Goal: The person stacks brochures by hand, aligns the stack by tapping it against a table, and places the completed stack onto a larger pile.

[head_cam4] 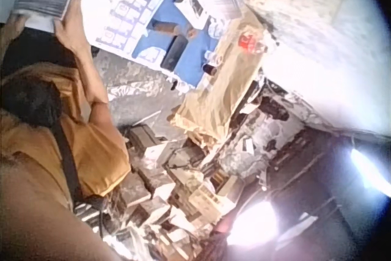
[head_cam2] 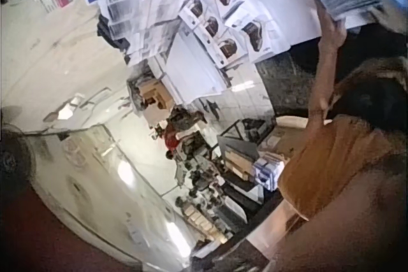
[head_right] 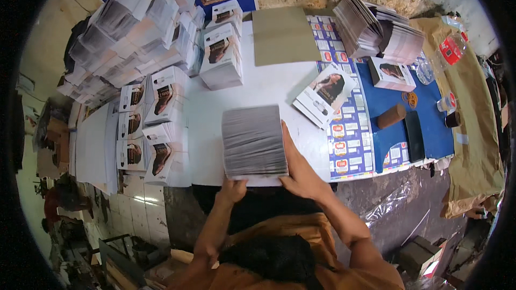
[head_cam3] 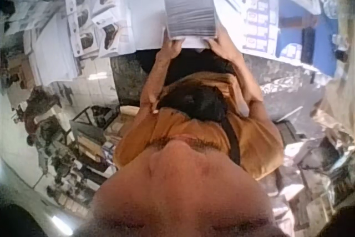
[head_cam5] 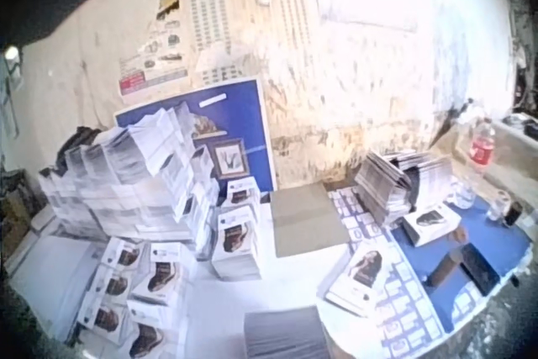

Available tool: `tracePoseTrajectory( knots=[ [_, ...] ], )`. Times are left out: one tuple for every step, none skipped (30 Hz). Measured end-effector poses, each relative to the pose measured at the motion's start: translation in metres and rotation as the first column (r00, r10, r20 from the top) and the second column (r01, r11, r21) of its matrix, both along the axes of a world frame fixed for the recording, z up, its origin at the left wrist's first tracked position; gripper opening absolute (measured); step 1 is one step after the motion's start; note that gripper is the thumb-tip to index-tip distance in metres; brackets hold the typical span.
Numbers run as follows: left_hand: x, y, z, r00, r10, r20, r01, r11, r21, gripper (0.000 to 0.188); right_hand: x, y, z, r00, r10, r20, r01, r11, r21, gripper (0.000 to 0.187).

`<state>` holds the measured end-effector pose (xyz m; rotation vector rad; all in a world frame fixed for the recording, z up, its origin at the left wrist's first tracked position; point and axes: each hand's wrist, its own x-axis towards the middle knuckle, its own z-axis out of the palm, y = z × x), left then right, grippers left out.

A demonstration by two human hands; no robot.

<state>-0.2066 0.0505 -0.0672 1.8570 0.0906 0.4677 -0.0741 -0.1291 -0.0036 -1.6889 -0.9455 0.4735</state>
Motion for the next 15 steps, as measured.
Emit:
tracePoseTrajectory(
  knots=[
    [0.0, 0.009, -0.009, 1.0, -0.012, 0.024, 0.008, 0.985, 0.171, 0.073, 0.009, 0.0, 0.005, 0.996, 0.071, 0.052, -0.071, 0.997, -0.005, 0.086],
    [0.002, 0.017, -0.015, 0.998, -0.041, 0.05, 0.022, 0.944, 0.33, 0.075, 0.015, -0.005, 0.008, 0.986, 0.131, 0.107, -0.129, 0.991, -0.023, 0.104],
    [0.005, 0.03, -0.011, 0.989, -0.114, -0.095, 0.135, 0.953, 0.272, 0.078, 0.015, -0.008, 0.003, 1.0, 0.002, -0.023, 0.0, 0.994, 0.11, 0.094],
    [0.008, 0.037, -0.008, 0.987, -0.141, -0.079, 0.157, 0.952, 0.264, 0.078, 0.021, -0.006, -0.003, 1.0, -0.025, -0.008, 0.025, 0.995, 0.1, 0.094],
    [0.008, 0.04, 0.005, 0.993, -0.074, -0.087, 0.08, 0.994, 0.071, 0.078, 0.026, -0.002, -0.011, 1.0, -0.007, -0.022, 0.009, 0.995, 0.103, 0.083],
    [0.013, 0.04, 0.016, 0.994, -0.02, -0.108, 0.007, 0.992, -0.124, 0.078, 0.029, 0.0, -0.016, 1.0, 0.003, -0.031, 0.0, 0.994, 0.106, 0.073],
    [0.018, 0.038, 0.024, 0.994, -0.054, -0.097, 0.041, 0.99, -0.131, 0.078, 0.025, 0.002, -0.018, 0.997, -0.067, -0.046, 0.072, 0.989, 0.128, 0.062],
    [0.025, 0.038, 0.031, 0.996, -0.002, -0.086, 0.001, 1.0, -0.009, 0.074, 0.021, 0.007, -0.019, 0.99, -0.13, -0.059, 0.137, 0.978, 0.157, 0.052],
    [0.032, 0.038, 0.04, 0.997, 0.047, -0.068, -0.039, 0.993, 0.114, 0.071, 0.016, 0.008, -0.015, 0.983, -0.161, -0.089, 0.173, 0.974, 0.144, 0.049],
    [0.038, 0.037, 0.052, 0.998, 0.017, -0.056, -0.011, 0.994, 0.113, 0.071, 0.017, 0.005, -0.021, 0.969, -0.086, -0.232, 0.132, 0.973, 0.189, 0.05],
    [0.04, 0.033, 0.066, 0.998, 0.014, -0.056, -0.006, 0.988, 0.153, 0.065, 0.014, 0.002, -0.011, 0.967, -0.096, -0.236, 0.148, 0.967, 0.21, 0.054],
    [0.038, 0.028, 0.082, 0.998, 0.014, -0.059, -0.002, 0.982, 0.19, 0.06, 0.01, -0.001, -0.002, 0.964, -0.105, -0.244, 0.162, 0.96, 0.228, 0.057],
    [0.042, 0.021, 0.105, 0.996, 0.019, -0.093, -0.002, 0.984, 0.18, 0.052, 0.009, -0.005, -0.006, 0.962, -0.128, -0.243, 0.183, 0.959, 0.219, 0.057],
    [0.046, 0.018, 0.123, 0.996, 0.004, -0.092, 0.012, 0.985, 0.171, 0.052, 0.01, -0.006, -0.015, 0.971, -0.165, -0.17, 0.2, 0.956, 0.216, 0.061],
    [0.051, 0.018, 0.136, 0.995, -0.019, -0.103, 0.047, 0.959, 0.28, 0.05, 0.012, -0.012, -0.02, 0.974, -0.206, -0.096, 0.222, 0.952, 0.21, 0.064]
  ],
)
